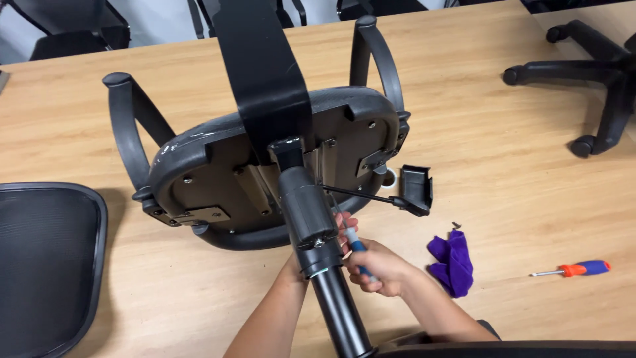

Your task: Assembling or repairing an office chair by attaching the seat and backrest components using a screwdriver.

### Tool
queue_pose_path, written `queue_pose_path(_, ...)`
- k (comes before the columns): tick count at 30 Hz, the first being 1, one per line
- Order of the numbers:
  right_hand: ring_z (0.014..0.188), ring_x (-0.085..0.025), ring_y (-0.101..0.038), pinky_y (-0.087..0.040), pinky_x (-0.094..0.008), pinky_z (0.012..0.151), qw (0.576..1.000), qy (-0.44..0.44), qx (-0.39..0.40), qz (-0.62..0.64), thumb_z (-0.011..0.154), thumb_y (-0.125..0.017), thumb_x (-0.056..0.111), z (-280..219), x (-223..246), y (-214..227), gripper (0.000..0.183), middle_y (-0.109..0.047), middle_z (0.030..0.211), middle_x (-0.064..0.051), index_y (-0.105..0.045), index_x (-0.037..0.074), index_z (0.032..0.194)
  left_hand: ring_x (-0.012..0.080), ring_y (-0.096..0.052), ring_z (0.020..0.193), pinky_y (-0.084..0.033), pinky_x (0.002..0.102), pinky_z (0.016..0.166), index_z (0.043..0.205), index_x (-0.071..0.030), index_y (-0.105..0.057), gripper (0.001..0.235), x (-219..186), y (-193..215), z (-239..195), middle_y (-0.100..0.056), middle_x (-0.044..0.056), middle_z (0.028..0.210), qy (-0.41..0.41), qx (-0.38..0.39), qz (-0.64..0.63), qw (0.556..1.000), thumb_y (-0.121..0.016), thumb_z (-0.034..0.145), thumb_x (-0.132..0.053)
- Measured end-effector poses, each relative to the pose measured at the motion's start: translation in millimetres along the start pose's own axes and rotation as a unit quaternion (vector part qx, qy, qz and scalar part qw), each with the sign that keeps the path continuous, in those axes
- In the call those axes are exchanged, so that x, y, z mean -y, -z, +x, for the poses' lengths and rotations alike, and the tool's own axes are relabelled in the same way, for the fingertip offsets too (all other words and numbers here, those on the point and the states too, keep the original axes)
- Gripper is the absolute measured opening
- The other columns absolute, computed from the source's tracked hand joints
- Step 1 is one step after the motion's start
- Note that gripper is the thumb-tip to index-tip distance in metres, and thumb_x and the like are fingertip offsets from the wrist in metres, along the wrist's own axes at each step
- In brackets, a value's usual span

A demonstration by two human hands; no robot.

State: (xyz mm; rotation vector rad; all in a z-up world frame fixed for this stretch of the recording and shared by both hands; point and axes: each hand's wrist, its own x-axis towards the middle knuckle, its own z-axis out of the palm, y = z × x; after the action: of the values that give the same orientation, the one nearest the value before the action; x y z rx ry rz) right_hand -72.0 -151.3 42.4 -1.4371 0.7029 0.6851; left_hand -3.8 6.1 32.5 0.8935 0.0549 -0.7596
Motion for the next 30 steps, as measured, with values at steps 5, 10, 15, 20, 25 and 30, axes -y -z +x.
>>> queue_pose_path(5,0.043,-0.007,-0.039,-0.021,-0.019,0.03,0.92,-0.035,0.265,0.286,0.088,-0.058,0.005,19,-22,30,0.023,-0.049,0.066,-0.003,-0.053,0.014,0.11,0.0241,-0.074,0.104,-0.058,0.03,0.077,0.119,0.001,-0.066,0.044,9,3,10,-0.074,0.017,0.111,0.0,0.036,0.002,0.999,-0.072,0.093,-0.034)
queue_pose_path(10,0.056,-0.01,-0.059,-0.047,-0.022,0.043,0.972,-0.045,0.196,0.122,0.097,-0.063,0.015,3,-8,0,0.033,-0.064,0.082,-0.004,-0.048,0.013,0.126,0.0258,-0.074,0.101,-0.064,0.036,0.084,0.109,-0.002,-0.065,0.032,25,43,18,-0.073,0.017,0.106,0.018,0.073,-0.031,0.997,-0.068,0.092,-0.028)
queue_pose_path(15,0.077,-0.015,-0.072,-0.062,-0.028,0.066,0.956,0.033,0.194,-0.217,0.095,-0.065,0.017,17,-26,-2,0.051,-0.073,0.1,-0.007,-0.054,0.003,0.143,0.0264,-0.062,0.067,-0.042,0.041,0.052,0.104,-0.001,-0.071,0.03,16,94,6,-0.07,0.018,0.091,0.084,-0.134,0.214,0.964,-0.056,0.104,-0.027)
queue_pose_path(20,0.084,-0.015,-0.078,-0.066,-0.029,0.073,0.945,0.047,0.186,-0.265,0.091,-0.074,0.022,45,-37,-2,0.05,-0.078,0.101,-0.009,-0.068,-0.005,0.133,0.0284,-0.077,0.078,-0.067,0.045,0.071,0.098,-0.001,-0.058,0.03,-33,92,-51,-0.071,0.016,0.09,0.134,-0.19,0.106,0.967,-0.042,0.108,-0.023)
queue_pose_path(25,0.093,-0.017,-0.077,-0.064,-0.034,0.082,0.94,0.028,0.276,-0.198,0.088,-0.079,0.033,27,-12,-56,0.066,-0.074,0.106,-0.01,-0.054,0.005,0.141,0.0272,-0.077,0.08,-0.063,0.044,0.07,0.101,-0.003,-0.06,0.025,-33,99,-59,-0.073,0.014,0.093,0.101,-0.215,0.124,0.963,-0.046,0.107,-0.022)
queue_pose_path(30,0.097,-0.019,-0.078,-0.066,-0.035,0.086,0.93,-0.004,0.33,-0.161,0.089,-0.073,0.043,29,-9,-85,0.064,-0.073,0.11,-0.012,-0.05,0.006,0.135,0.0264,-0.077,0.082,-0.063,0.04,0.068,0.103,-0.002,-0.06,0.024,-27,105,-58,-0.075,0.013,0.093,0.078,-0.217,0.115,0.966,-0.046,0.107,-0.022)
